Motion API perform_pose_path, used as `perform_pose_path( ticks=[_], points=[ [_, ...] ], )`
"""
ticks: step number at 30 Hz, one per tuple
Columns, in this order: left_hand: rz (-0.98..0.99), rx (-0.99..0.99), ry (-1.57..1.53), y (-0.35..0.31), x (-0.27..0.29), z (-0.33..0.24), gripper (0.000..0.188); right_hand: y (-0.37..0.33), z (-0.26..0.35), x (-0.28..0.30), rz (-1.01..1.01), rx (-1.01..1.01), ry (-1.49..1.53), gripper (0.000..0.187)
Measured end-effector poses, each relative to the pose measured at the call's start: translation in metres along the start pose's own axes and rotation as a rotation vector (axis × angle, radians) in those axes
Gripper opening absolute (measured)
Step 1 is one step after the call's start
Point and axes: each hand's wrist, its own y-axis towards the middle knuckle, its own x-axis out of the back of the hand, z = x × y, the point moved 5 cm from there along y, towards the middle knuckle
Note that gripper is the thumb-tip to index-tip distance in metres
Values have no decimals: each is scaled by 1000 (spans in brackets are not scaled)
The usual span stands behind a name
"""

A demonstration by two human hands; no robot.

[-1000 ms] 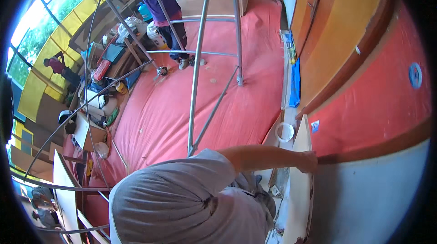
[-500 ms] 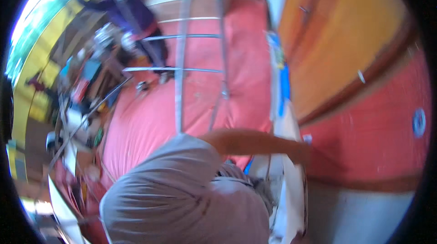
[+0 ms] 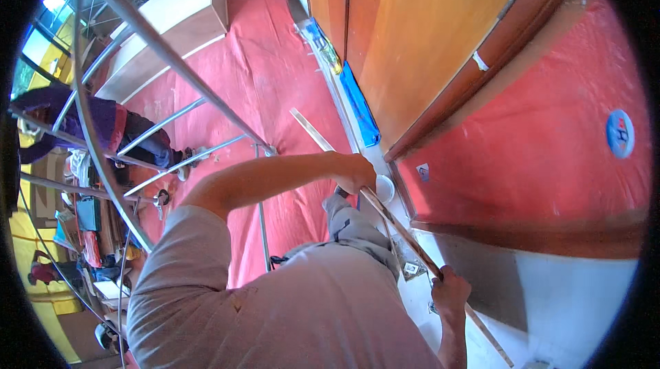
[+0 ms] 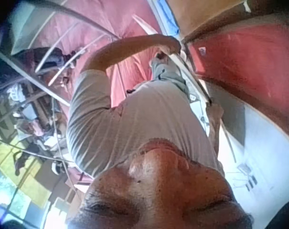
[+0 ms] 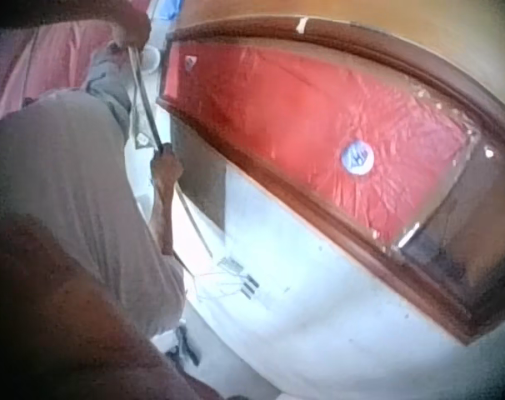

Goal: The person assembles a large wooden frame by hand and using a drill. They align wooden boards, pick up and move boards into position, and secure them together with screws on a floor covered in protective sheeting.

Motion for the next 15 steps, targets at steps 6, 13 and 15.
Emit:
perform_pose_path(
  ticks=[6,13,15],
  points=[
    [122,96,2,-43,42,95,37,104,53,-9,20,232,102,15],
    [158,337,-102,-124,129,179,53,220,140,18,106,395,201,25],
    [217,345,-43,-127,148,209,62,241,148,29,61,375,222,26]
  ],
)
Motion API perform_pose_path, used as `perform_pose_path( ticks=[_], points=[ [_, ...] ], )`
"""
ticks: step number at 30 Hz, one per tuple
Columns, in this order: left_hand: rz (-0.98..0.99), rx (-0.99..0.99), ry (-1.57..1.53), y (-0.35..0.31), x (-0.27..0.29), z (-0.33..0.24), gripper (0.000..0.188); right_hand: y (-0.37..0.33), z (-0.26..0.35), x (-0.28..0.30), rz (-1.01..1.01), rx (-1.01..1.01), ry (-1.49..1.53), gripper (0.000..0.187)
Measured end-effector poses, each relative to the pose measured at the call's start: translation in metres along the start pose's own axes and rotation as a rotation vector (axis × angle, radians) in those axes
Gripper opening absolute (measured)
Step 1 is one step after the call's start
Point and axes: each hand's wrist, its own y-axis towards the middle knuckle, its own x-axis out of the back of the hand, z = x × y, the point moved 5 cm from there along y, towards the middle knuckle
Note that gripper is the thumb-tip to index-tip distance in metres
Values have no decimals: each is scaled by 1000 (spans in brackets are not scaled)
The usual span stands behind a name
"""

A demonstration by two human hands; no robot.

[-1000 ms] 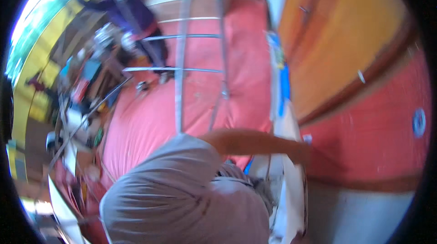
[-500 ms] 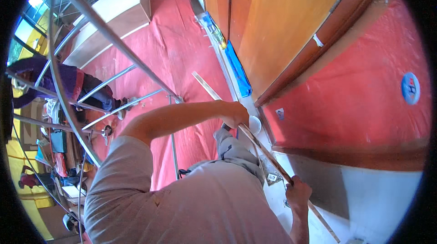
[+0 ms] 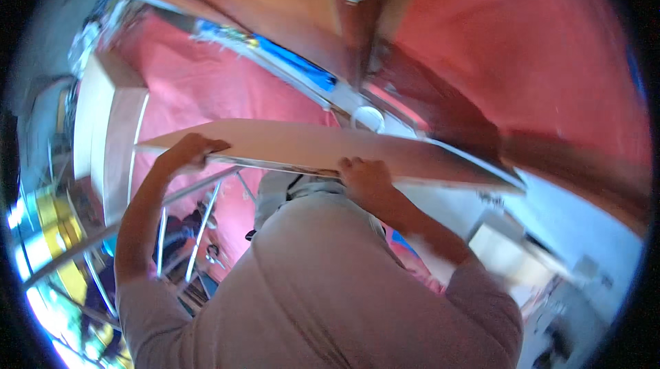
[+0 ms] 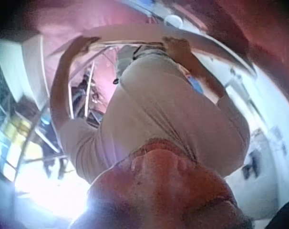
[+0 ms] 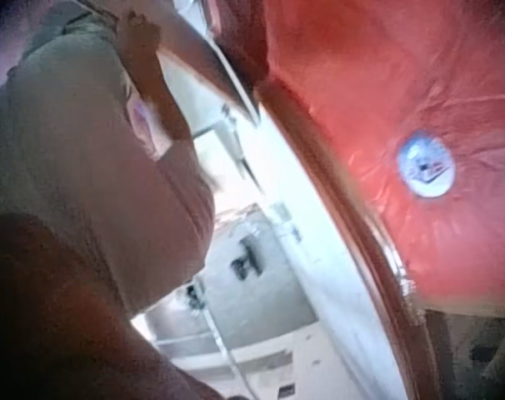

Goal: The person assembles a large wooden frame by hand and using a drill. They align wooden boards, pick up and move boards into position, and secure them together with screws on a floor covered in protective sheeting.

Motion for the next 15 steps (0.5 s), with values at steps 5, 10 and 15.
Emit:
perform_pose_path(
  ticks=[5,10,15],
  points=[
    [-2,-3,120,0,76,15,61,25,6,-4,-33,40,73,28],
    [-13,9,149,-28,90,54,52,65,50,4,-43,81,220,35],
    [218,213,273,-18,79,54,24,90,41,-29,-77,-133,304,25]
  ],
)
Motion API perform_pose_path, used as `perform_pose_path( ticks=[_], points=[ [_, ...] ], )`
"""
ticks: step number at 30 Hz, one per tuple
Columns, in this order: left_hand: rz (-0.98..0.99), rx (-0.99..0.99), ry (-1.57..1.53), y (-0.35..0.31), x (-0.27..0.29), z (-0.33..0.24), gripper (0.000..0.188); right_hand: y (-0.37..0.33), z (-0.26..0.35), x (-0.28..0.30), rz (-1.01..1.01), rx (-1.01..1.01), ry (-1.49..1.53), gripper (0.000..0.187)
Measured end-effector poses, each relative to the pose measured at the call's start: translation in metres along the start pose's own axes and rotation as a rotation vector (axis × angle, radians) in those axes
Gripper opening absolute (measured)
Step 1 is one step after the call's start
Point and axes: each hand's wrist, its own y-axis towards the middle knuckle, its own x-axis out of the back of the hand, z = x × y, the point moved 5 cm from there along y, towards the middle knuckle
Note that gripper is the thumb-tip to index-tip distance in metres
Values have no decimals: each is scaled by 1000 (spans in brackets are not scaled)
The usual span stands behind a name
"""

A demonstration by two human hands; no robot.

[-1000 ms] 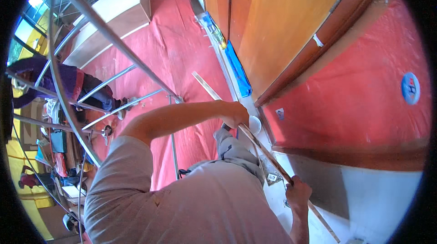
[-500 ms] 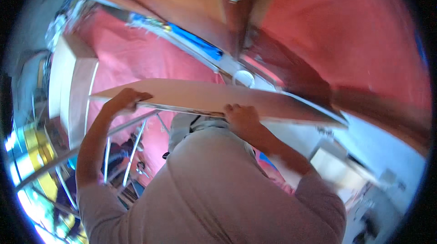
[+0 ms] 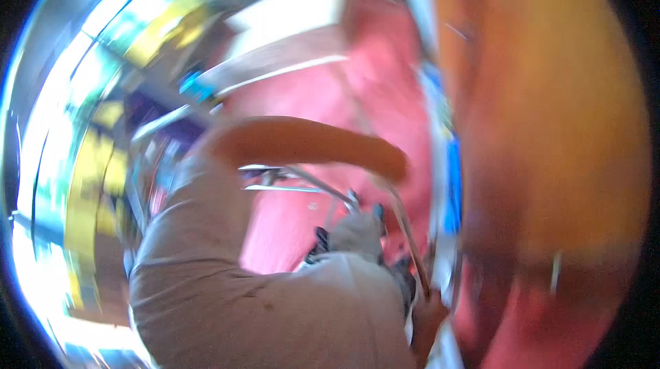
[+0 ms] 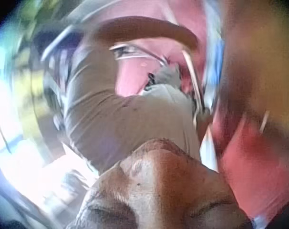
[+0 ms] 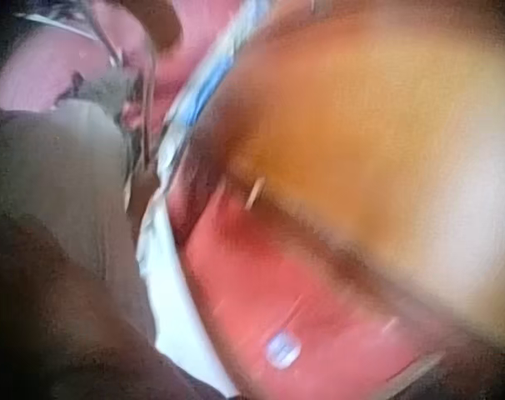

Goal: The person assembles a large wooden frame by hand and using a drill. They align wooden boards, pick up and move boards into position, and secure them together with screws on a floor covered in protective sheeting.

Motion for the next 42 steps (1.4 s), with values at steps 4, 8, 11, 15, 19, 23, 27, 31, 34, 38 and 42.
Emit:
perform_pose_path(
  ticks=[4,8,11,15,19,23,27,31,34,38,42],
  points=[
    [5,-115,320,27,-51,29,23,74,33,-11,-44,86,-164,29],
    [3,-94,257,-34,-32,95,20,130,94,-31,30,158,-251,33],
    [19,0,292,-86,-28,153,18,166,137,-46,72,174,-274,36],
    [179,59,353,-129,-36,232,22,226,200,-67,111,231,-288,41],
    [11,137,225,-145,-19,319,29,277,323,-44,33,336,-273,41],
    [-55,164,69,-191,-77,428,40,372,321,-117,193,358,138,32],
    [-67,226,-99,-210,-111,507,36,431,428,-102,325,452,-231,39],
    [-179,268,-127,-198,-121,584,49,480,487,-98,218,580,-135,35],
    [-335,253,36,-205,-126,612,42,518,496,-122,18,812,-87,35],
    [-341,355,-77,-175,-141,646,16,544,516,-129,276,500,-467,31],
    [-518,368,33,-127,-159,693,11,593,512,-147,348,605,-563,37]
  ],
)
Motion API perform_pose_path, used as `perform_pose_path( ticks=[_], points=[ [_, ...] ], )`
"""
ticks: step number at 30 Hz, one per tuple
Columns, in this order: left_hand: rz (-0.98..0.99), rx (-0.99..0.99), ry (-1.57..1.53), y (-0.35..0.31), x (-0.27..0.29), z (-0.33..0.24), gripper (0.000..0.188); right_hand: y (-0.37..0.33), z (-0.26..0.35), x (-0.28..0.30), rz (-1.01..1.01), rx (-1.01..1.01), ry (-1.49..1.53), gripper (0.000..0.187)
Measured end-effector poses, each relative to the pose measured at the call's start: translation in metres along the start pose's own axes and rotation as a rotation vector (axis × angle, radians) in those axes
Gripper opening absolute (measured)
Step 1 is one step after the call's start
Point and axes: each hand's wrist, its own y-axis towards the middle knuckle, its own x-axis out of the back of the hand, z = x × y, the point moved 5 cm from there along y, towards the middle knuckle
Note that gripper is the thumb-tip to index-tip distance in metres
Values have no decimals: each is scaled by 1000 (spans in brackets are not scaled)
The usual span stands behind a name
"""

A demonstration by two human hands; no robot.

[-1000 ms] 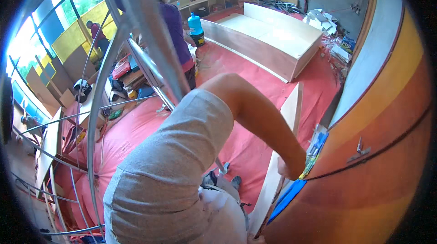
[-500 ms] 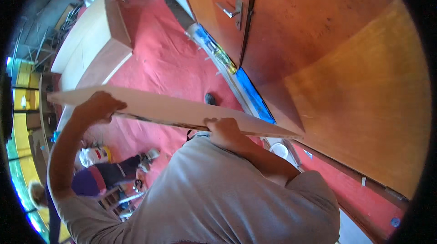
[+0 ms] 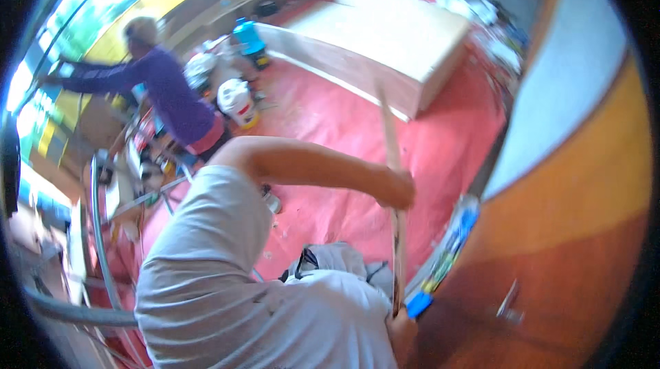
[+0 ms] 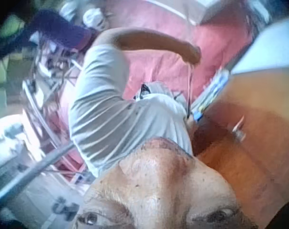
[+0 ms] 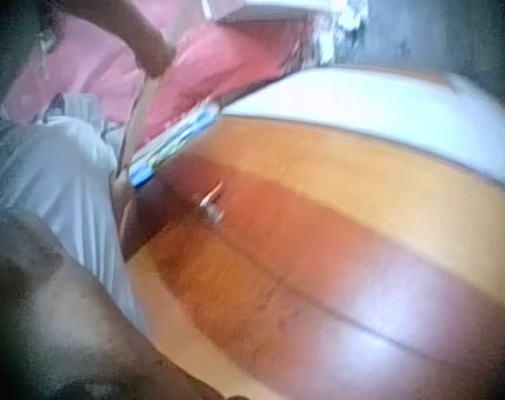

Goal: The person assembles a large wooden frame by hand and using a drill. They align wooden boards, pick up and move boards into position, and secure them together with screws on a floor covered in protective sheeting.

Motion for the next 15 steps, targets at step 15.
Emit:
perform_pose_path(
  ticks=[15],
  points=[
    [268,-253,-67,17,101,-37,13,141,-62,36,677,-418,1293,54]
  ],
)
